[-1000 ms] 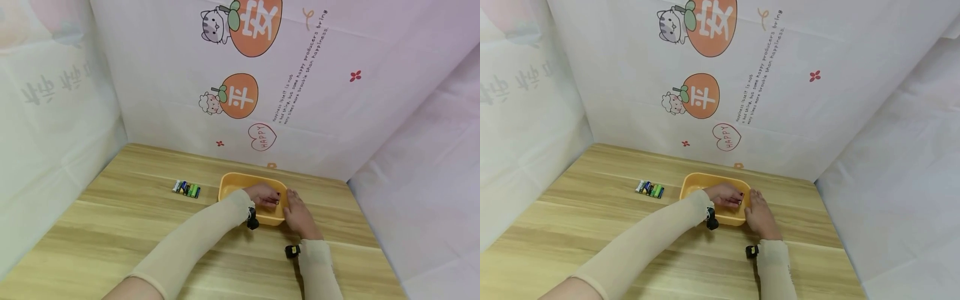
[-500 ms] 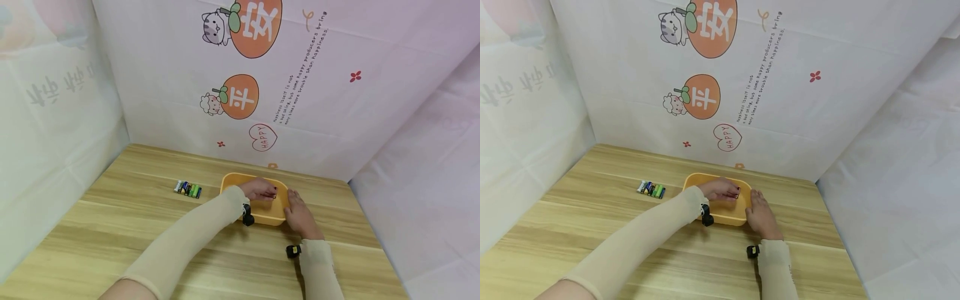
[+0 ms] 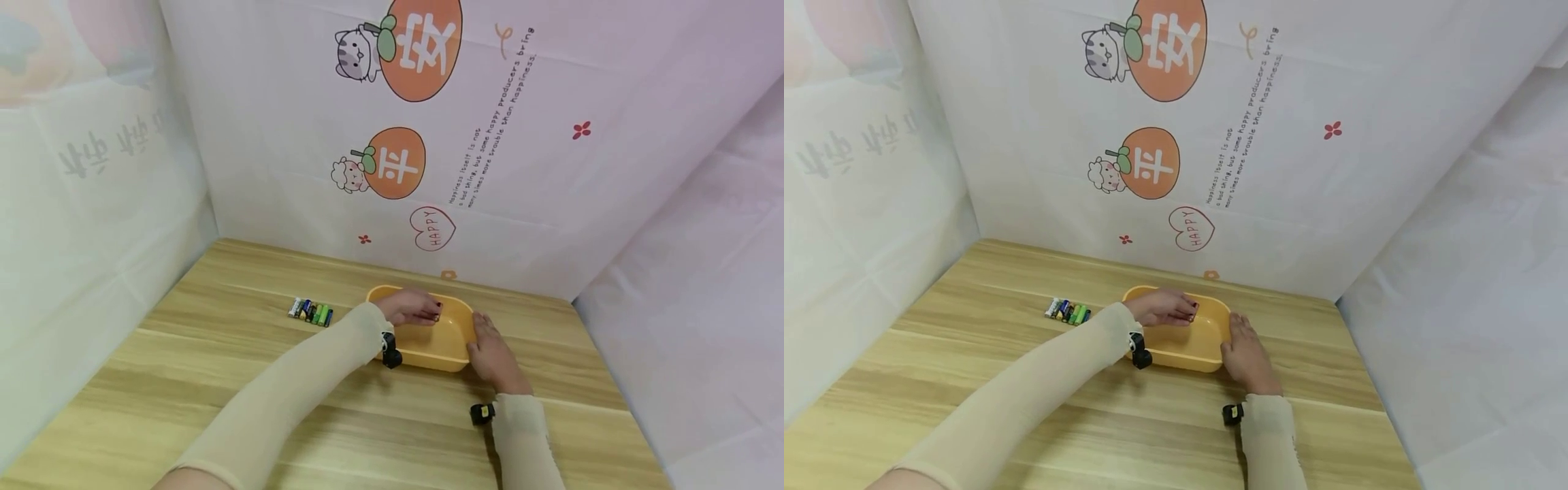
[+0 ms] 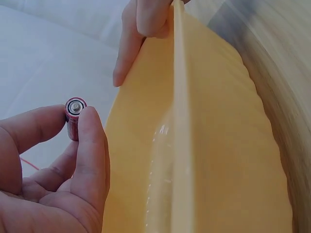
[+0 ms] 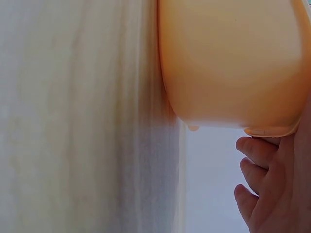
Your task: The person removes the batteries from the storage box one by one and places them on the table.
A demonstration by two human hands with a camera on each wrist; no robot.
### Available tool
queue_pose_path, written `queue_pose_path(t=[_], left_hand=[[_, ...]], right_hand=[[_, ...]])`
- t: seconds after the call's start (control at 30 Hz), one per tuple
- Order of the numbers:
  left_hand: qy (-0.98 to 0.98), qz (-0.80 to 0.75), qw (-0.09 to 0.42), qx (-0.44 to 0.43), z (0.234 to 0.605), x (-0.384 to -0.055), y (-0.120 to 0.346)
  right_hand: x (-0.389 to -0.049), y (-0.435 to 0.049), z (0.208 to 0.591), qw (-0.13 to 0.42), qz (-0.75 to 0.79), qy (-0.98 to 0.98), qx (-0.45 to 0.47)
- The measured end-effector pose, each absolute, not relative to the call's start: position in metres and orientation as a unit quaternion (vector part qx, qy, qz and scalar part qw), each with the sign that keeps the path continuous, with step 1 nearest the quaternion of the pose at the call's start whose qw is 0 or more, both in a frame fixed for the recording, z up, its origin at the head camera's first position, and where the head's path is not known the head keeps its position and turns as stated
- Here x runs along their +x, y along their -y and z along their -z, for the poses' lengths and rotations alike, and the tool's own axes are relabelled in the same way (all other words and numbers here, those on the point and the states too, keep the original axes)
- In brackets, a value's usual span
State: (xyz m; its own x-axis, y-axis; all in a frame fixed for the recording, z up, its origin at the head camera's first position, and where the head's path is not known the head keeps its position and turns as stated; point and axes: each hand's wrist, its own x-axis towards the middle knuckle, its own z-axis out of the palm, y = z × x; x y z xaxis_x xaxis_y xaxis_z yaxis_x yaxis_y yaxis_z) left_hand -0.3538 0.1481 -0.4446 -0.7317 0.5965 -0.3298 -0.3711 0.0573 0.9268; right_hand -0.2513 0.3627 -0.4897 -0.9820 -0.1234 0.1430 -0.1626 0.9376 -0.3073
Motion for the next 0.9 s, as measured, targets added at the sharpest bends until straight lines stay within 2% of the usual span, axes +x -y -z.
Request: queue_pose_path(t=[0.4, 0.9], left_hand=[[-0.641, -0.671, 0.352, 0.121, 0.43, -0.346, -0.114], [-0.639, -0.687, 0.328, 0.106, 0.424, -0.348, -0.081]], right_hand=[[-0.255, -0.365, 0.495, 0.061, -0.165, 0.981, 0.075], [-0.255, -0.367, 0.494, 0.071, -0.166, 0.98, 0.083]])
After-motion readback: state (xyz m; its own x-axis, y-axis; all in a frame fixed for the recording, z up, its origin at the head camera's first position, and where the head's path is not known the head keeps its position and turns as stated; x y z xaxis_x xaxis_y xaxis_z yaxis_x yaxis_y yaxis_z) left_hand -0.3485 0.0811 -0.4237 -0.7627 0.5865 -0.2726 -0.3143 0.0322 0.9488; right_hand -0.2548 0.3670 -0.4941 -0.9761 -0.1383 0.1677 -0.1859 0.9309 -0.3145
